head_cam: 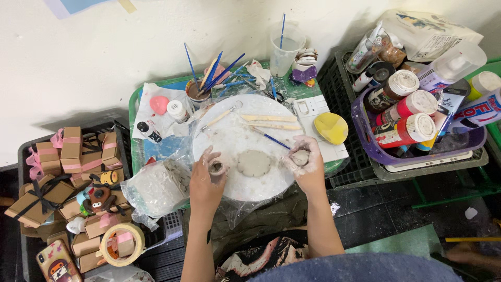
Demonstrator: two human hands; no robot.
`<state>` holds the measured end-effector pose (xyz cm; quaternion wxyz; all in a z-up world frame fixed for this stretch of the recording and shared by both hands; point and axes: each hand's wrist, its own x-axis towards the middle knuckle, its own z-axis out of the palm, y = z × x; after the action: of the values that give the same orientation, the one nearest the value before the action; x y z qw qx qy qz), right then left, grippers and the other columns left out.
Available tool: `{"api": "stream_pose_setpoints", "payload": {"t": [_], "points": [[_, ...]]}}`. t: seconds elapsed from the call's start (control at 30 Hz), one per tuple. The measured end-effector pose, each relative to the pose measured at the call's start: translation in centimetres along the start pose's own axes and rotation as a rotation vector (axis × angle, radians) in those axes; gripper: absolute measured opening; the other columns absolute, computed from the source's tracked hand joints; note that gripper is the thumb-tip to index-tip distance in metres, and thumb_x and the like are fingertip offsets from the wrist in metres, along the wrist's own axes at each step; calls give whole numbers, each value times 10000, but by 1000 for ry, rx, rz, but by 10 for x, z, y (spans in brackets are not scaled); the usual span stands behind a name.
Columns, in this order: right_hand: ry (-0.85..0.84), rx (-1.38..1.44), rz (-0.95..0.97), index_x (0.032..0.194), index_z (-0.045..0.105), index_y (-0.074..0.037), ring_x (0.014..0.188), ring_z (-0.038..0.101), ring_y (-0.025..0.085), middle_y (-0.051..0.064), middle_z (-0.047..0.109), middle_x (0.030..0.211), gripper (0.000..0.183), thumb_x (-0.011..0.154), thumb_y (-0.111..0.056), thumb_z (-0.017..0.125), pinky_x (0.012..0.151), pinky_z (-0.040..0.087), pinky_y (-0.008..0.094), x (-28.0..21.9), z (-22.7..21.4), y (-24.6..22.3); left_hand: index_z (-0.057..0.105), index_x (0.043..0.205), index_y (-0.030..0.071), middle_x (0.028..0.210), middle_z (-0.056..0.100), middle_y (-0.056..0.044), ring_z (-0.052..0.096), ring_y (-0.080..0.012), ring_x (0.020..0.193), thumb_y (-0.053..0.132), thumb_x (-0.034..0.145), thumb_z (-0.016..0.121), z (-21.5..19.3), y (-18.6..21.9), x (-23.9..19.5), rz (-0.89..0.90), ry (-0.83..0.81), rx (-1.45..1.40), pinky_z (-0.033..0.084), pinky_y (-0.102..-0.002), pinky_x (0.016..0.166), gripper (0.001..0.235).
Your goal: The person shapes clay on a turntable by hand and using a tool, attaching small pieces to a base and smoothing them with a brush and a pottery tool.
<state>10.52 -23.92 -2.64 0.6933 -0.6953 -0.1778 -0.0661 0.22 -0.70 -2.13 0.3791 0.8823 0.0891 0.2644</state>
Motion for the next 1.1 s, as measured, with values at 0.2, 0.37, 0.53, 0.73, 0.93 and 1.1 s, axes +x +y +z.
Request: {"api": "stream_pose_setpoints", "payload": {"t": [0.2, 0.37, 0.53, 0.73, 0.93, 1.1], "points": [[43, 378, 198, 937, 580, -36, 577, 574, 110, 52, 616, 790, 105, 1019, -101, 591, 481, 489, 242, -27, -17, 39, 501, 1395, 17, 1322, 619, -168, 644, -336, 1168, 66, 756, 839, 6, -4, -8, -42, 89, -110, 528, -413, 976, 724], [181, 353, 77, 940, 558, -42, 592, 458, 92, 40, 560, 784, 249, 1079, -239, 622, 473, 337, 228, -43, -32, 67, 538, 1369, 26, 1329, 630, -154, 635, -361, 1207, 67, 774, 839, 7, -7, -13, 7, 122, -59, 520, -423, 1008, 668], [154, 643, -78, 953, 556, -91, 735, 571, 159, 42, 612, 907, 341, 1058, -412, 603, 587, 476, 291, -38, -43, 57, 538, 1388, 29, 1378, 569, -163, 573, -370, 1253, 93, 747, 844, 1, -3, -14, 2, 96, -44, 468, -446, 1059, 713], [175, 181, 64, 1079, 622, -36, 703, 576, 158, 86, 656, 968, 299, 1023, -309, 729, 571, 480, 296, -23, -57, 26, 548, 1379, 60, 1400, 580, -141, 517, -353, 1313, 192, 752, 861, -15, -2, -7, 23, 30, 59, 384, -487, 1101, 713], [-345, -905, -66, 1276, 670, -189, 1095, 659, 320, 90, 659, 1301, 448, 847, -274, 770, 901, 541, 462, 66, -15, -27, 566, 1383, 71, 1383, 576, -176, 515, -389, 1290, 179, 785, 802, -21, -2, -3, -26, -35, 69, 370, -481, 1092, 652], [-506, -1016, -113, 1306, 671, -214, 1160, 616, 320, 73, 632, 1325, 510, 801, -172, 726, 945, 507, 472, 106, -4, 4, 653, 1312, 102, 1313, 655, -141, 566, -360, 1243, 85, 895, 679, -40, -2, 18, 45, -54, 44, 395, -476, 1067, 418]]}}
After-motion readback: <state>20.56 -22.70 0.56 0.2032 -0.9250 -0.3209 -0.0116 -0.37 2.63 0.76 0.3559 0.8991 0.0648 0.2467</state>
